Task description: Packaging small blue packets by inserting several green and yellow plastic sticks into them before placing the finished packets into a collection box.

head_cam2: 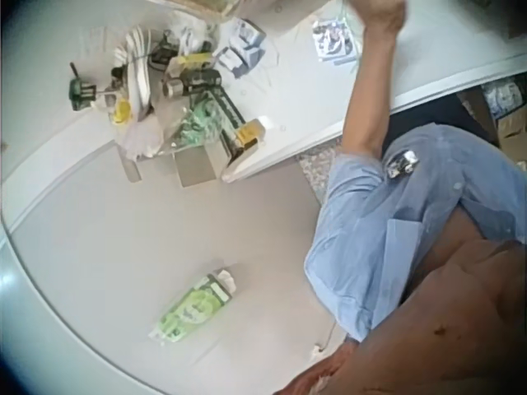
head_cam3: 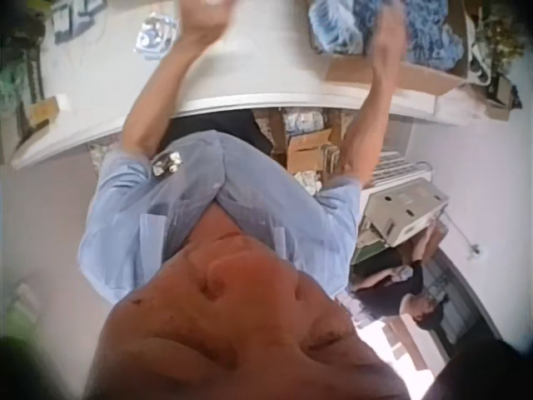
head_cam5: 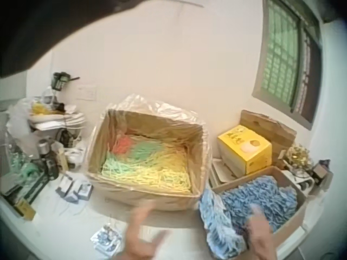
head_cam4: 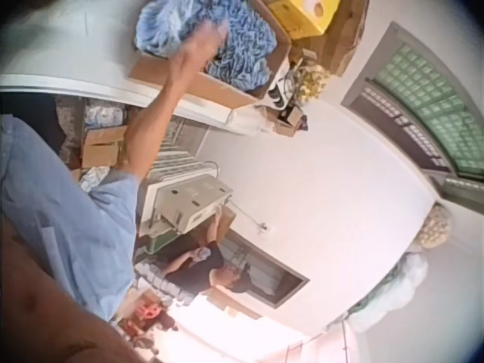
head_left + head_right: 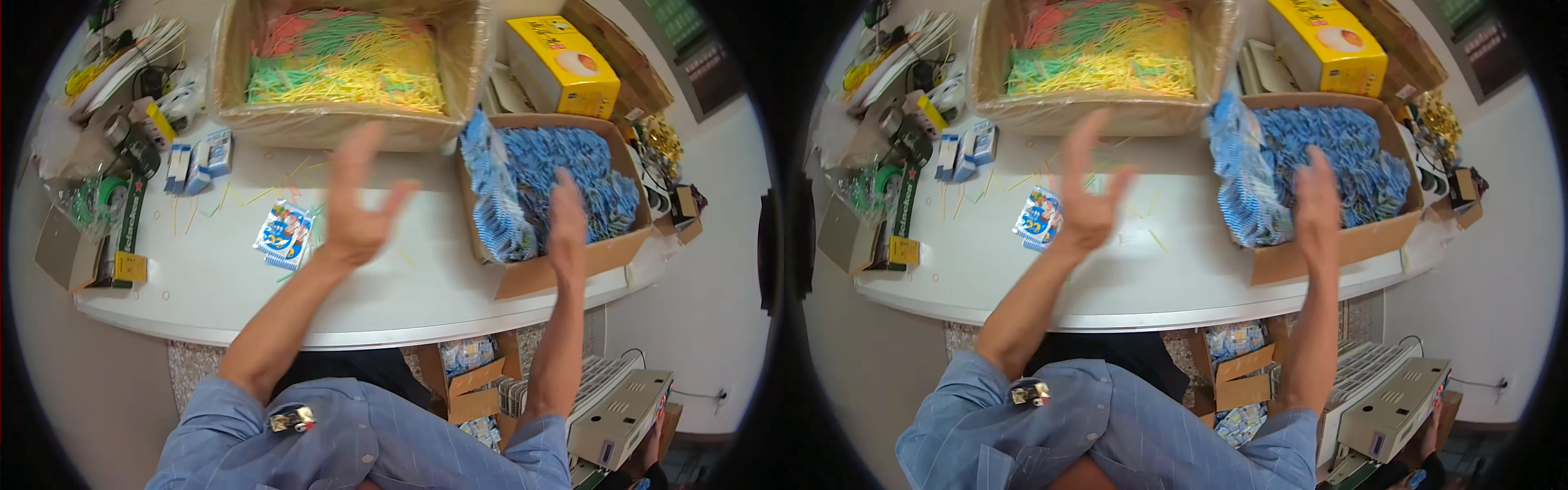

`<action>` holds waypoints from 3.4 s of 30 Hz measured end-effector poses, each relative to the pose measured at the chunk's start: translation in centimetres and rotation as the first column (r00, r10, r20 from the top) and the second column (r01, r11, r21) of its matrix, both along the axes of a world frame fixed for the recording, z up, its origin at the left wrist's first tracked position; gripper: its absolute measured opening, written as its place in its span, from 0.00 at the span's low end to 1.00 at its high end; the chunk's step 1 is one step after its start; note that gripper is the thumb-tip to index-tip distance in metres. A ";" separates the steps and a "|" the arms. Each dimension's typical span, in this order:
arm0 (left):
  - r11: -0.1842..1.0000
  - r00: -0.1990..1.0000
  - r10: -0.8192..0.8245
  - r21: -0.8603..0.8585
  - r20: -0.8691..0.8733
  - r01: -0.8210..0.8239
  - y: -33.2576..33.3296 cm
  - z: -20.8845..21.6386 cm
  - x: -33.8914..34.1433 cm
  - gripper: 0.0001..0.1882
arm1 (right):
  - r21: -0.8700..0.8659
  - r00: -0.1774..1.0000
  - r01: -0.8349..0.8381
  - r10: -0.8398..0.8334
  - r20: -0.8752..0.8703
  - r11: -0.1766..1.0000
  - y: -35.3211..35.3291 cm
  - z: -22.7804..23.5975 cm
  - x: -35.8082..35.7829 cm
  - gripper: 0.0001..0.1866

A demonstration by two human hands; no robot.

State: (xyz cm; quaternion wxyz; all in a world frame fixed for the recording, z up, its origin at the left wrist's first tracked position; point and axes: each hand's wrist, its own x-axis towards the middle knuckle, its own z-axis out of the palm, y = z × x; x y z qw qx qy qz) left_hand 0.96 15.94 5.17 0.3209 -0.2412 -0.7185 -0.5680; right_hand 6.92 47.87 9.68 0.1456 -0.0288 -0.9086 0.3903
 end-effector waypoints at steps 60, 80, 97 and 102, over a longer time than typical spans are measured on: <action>0.883 0.592 0.394 -0.467 0.703 -0.032 -18.2 -9.1 1.0 0.15 | 0.847 0.920 -0.319 0.354 0.169 0.425 -32.3 0.3 -48.5 0.17; 0.891 0.867 -0.176 0.450 0.466 -0.061 -10.2 -2.4 -1.2 0.38 | -0.725 0.490 -0.303 0.753 0.439 0.619 -27.9 -2.4 -9.8 0.21; 0.853 0.266 -0.470 0.354 0.842 0.384 -11.2 -6.5 -2.2 0.19 | -0.982 0.274 0.170 0.953 0.127 0.082 -25.0 -11.3 -7.3 0.15; 0.824 0.208 -0.556 0.501 0.805 0.267 -11.0 -4.3 -0.9 0.24 | -0.975 0.356 0.137 0.910 0.213 0.174 -25.3 -9.9 -6.9 0.15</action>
